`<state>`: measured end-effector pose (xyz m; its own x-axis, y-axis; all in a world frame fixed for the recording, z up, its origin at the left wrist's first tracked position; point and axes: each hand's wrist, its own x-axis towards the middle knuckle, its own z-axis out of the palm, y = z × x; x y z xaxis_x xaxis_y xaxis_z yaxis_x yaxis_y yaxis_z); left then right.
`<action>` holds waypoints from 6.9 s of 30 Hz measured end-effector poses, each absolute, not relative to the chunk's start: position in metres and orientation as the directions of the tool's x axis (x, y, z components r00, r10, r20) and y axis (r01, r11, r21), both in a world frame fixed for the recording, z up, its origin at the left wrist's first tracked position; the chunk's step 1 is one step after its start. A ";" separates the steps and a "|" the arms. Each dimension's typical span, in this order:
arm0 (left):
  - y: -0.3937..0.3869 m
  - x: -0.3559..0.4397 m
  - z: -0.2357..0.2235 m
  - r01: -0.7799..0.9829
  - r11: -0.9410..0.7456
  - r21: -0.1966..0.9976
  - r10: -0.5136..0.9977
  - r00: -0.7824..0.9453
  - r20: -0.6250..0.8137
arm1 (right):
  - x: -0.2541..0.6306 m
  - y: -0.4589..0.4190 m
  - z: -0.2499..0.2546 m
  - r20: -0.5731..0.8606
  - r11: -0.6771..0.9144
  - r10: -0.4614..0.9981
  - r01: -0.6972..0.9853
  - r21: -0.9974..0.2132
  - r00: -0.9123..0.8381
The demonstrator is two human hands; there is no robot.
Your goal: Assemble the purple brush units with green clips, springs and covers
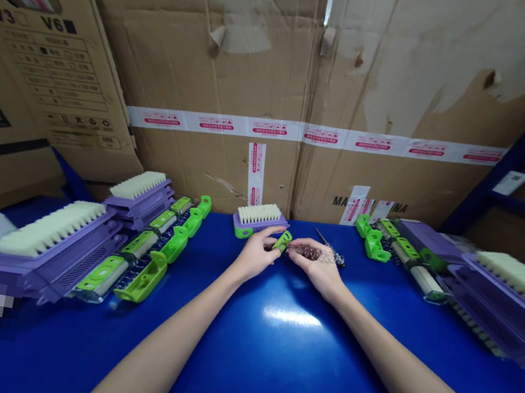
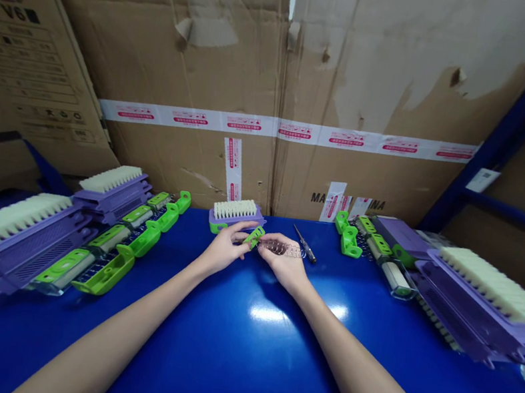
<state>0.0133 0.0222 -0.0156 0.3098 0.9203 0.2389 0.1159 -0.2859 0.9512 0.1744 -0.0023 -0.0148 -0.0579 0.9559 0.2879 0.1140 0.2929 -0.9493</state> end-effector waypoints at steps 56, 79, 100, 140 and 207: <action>0.023 0.013 -0.013 0.080 -0.217 0.973 0.911 0.374 0.172 | 0.172 0.000 -0.025 0.614 0.605 0.779 0.404 -0.686 -0.124; 0.021 0.011 -0.008 0.119 -0.230 0.966 0.894 0.419 0.161 | 0.176 0.002 -0.021 0.586 0.626 0.777 0.381 -0.680 -0.231; 0.023 0.014 -0.005 0.124 -0.111 0.986 0.864 0.502 0.034 | 0.181 0.006 -0.019 0.506 0.558 0.829 0.401 -0.727 -0.237; 0.023 0.018 -0.019 0.014 -0.115 0.993 0.931 0.349 0.103 | 0.180 0.004 -0.019 0.538 0.504 0.842 0.417 -0.756 -0.041; 0.028 -0.015 -0.005 0.880 -0.457 0.128 0.668 0.245 0.702 | 0.194 0.013 -0.009 0.248 0.298 0.845 -0.030 -0.954 0.473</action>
